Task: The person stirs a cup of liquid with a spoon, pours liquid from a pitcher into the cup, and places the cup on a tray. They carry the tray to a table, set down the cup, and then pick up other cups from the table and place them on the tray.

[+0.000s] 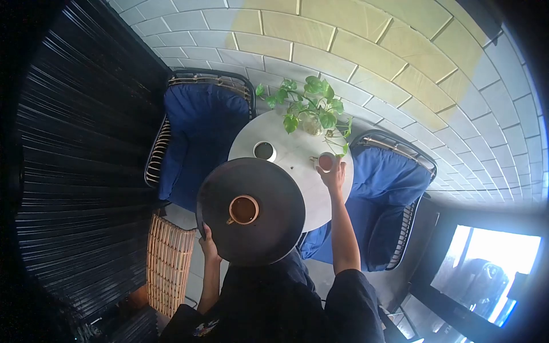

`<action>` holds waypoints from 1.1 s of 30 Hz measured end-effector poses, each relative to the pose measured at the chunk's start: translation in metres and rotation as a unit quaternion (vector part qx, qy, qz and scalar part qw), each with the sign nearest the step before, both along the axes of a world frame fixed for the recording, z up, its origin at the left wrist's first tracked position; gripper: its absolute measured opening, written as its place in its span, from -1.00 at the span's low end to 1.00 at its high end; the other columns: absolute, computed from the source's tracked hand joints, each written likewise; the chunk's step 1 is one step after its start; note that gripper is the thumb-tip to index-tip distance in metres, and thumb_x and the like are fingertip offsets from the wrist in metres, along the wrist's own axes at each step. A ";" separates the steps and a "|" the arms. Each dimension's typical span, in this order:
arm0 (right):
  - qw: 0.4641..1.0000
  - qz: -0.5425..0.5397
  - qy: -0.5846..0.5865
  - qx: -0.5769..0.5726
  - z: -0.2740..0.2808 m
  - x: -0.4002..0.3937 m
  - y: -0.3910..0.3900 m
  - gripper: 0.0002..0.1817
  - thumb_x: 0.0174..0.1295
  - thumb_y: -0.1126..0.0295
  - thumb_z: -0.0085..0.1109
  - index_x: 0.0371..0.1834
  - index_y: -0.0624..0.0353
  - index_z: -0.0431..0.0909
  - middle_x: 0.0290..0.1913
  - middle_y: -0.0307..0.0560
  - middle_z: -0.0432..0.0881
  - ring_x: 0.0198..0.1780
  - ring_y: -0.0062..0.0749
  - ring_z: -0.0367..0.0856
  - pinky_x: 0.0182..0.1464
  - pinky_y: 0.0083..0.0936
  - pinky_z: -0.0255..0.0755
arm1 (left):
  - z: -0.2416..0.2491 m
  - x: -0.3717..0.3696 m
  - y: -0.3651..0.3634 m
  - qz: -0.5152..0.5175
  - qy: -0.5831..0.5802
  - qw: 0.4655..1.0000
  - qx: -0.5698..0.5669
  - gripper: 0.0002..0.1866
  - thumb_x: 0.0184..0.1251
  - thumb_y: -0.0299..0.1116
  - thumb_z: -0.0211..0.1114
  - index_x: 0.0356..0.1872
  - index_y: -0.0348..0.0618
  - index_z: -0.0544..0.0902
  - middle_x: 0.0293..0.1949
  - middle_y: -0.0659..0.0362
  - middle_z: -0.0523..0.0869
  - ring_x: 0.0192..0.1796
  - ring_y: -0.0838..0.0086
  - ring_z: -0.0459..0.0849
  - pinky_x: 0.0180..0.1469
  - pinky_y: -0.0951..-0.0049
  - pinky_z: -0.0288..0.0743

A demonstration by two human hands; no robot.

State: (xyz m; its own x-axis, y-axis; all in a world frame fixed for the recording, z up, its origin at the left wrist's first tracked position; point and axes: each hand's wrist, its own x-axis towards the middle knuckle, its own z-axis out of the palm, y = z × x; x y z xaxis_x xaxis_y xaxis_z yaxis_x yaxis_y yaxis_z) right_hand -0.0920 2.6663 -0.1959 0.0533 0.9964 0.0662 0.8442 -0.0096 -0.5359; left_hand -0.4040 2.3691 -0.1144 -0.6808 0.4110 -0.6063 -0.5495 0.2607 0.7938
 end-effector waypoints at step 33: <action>0.995 -0.042 -0.074 -0.058 0.034 0.013 -0.021 -0.26 -0.20 0.25 0.52 0.01 0.23 0.26 -0.04 0.21 0.37 -0.01 0.14 0.48 -0.07 -0.09 0.48 | -0.004 -0.002 -0.017 0.014 0.001 1.000 -0.002 -0.34 0.40 0.03 0.14 0.06 -0.57 0.44 -0.02 -0.11 0.60 -0.04 0.23 0.65 0.00 0.30 0.59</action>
